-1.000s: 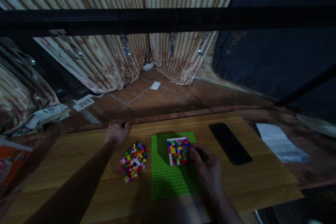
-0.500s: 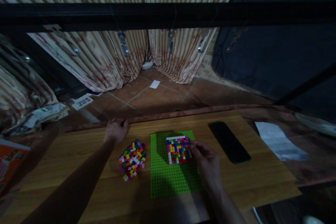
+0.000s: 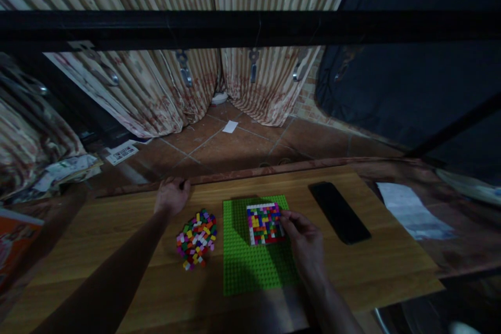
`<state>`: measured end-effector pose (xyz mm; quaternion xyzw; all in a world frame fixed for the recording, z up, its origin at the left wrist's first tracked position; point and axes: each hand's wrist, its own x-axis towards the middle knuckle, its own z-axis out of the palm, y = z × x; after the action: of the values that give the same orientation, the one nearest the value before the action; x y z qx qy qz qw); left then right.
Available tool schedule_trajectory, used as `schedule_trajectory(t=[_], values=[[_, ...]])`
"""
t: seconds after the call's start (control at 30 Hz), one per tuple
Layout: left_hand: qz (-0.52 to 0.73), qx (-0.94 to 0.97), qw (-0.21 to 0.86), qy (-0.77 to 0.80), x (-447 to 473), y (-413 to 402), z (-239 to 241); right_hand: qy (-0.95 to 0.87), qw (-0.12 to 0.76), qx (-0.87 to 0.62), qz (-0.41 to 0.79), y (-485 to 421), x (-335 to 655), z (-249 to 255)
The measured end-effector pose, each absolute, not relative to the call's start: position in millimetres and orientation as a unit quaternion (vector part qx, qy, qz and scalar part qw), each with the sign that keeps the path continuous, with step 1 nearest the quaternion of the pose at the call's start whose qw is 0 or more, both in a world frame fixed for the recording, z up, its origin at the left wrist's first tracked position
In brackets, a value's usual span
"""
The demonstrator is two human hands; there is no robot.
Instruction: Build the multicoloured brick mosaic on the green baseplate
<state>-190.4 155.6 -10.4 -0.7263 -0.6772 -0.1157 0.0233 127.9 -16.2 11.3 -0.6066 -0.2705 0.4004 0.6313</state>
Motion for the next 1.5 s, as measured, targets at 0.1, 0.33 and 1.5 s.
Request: schedule_trajectory(t=[0.1, 0.33, 1.5], values=[[-0.121, -0.729, 0.024, -0.673, -191, 156, -10, -0.261, 0.633, -0.601, 0.413, -16, 128, 11], [-0.106, -0.734, 0.032, -0.67, -191, 156, -9, -0.261, 0.624, -0.592, 0.438, -17, 127, 14], [-0.105, -0.732, 0.024, -0.672, -190, 156, -4, -0.362, 0.567, -0.647, 0.36, 12, 121, 11]])
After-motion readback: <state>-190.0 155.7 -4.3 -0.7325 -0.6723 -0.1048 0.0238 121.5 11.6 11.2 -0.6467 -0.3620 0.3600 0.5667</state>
